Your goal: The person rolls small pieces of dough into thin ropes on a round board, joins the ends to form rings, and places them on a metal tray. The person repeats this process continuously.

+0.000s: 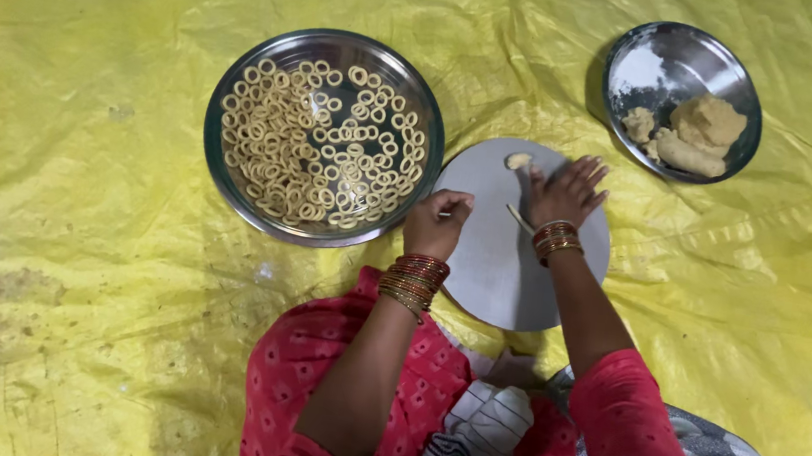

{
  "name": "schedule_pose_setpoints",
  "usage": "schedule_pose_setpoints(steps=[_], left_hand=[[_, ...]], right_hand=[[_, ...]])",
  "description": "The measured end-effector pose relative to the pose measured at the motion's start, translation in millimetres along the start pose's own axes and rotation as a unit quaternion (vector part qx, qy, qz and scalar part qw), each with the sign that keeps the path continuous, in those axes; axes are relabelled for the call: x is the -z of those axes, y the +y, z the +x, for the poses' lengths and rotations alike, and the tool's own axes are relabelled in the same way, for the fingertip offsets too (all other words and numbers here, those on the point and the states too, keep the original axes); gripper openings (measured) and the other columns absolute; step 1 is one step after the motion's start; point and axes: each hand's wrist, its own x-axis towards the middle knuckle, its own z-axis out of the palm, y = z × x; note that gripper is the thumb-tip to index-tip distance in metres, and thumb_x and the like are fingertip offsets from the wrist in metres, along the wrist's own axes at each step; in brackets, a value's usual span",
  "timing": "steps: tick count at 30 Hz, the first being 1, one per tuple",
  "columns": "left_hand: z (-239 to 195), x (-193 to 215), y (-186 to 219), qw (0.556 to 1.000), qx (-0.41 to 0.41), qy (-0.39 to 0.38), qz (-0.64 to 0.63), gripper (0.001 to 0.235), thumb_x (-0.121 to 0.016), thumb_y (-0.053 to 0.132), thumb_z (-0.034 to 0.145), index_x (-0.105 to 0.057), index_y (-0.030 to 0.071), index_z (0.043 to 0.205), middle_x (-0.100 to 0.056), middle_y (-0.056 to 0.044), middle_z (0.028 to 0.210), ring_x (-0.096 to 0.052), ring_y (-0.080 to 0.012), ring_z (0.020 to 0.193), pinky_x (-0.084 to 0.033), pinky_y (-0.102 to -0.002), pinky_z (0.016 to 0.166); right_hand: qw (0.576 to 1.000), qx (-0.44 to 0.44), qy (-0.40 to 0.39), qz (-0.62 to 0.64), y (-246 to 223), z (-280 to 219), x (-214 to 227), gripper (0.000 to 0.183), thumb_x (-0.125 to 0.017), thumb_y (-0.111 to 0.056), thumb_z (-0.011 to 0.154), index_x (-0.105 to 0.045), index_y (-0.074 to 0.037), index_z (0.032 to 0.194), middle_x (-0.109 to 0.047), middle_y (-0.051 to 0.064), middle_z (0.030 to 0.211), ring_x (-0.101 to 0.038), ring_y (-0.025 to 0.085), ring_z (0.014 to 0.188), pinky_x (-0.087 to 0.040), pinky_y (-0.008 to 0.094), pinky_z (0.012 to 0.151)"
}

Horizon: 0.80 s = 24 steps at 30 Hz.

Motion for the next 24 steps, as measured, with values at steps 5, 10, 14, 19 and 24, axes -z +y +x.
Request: schedule_pose_setpoints(steps=[5, 10, 14, 19, 24], left_hand=[[-2, -2, 7, 1.000, 0.003, -0.011, 0.004, 0.016, -0.073, 0.021, 0.089, -0.079, 0.009, 0.098, -0.079, -0.006, 0.086, -0.075, -0.0145, 0.078, -0.057, -0.029, 0.074], [-7, -1, 8, 0.999, 0.025, -0.019, 0.031, 0.019, -0.072, 0.025, 0.090, -0.079, 0.010, 0.099, -0.079, -0.006, 0.087, -0.075, -0.0158, 0.078, -0.057, -0.030, 0.074], [-9, -3, 11, 0.999, 0.035, -0.021, 0.036, 0.019, -0.073, 0.026, 0.089, -0.079, 0.011, 0.099, -0.079, -0.006, 0.087, -0.075, -0.0166, 0.077, -0.057, -0.030, 0.074], [-3, 1, 3, 1.000, 0.001, -0.004, 0.024, 0.018, -0.073, 0.025, 0.089, -0.079, 0.011, 0.098, -0.079, -0.007, 0.087, -0.076, -0.0166, 0.078, -0.058, -0.031, 0.074], [-1, -1, -1, 0.999, 0.012, -0.013, 0.028, 0.016, -0.071, 0.023, 0.088, -0.079, 0.013, 0.098, -0.080, -0.006, 0.089, -0.076, -0.0166, 0.079, -0.058, -0.031, 0.075]], right_hand=[[0.972, 0.140, -0.097, -0.160, -42, -99, -19, 0.093, -0.041, -0.053, 0.101, -0.004, 0.009, 0.161, -0.003, 0.029, 0.169, 0.003, 0.041, 0.157, -0.002, 0.054, 0.123], [0.972, 0.154, -0.158, -0.082, -41, -109, -4, 0.094, -0.039, -0.055, 0.099, -0.003, 0.006, 0.160, -0.002, 0.026, 0.169, 0.003, 0.039, 0.156, -0.001, 0.056, 0.123], [0.998, 0.030, -0.045, -0.043, -35, -42, 16, 0.094, -0.037, -0.061, 0.103, -0.007, 0.007, 0.159, -0.005, 0.029, 0.169, 0.001, 0.041, 0.157, 0.000, 0.061, 0.122], [0.961, 0.154, -0.070, -0.219, -51, -107, -4, 0.091, -0.041, -0.052, 0.100, -0.011, 0.007, 0.162, -0.012, 0.027, 0.169, -0.007, 0.040, 0.158, -0.007, 0.057, 0.124], [0.935, 0.251, -0.172, -0.182, -48, -156, -18, 0.092, -0.045, -0.050, 0.096, -0.008, 0.008, 0.157, -0.007, 0.029, 0.167, -0.002, 0.041, 0.155, -0.005, 0.056, 0.121]])
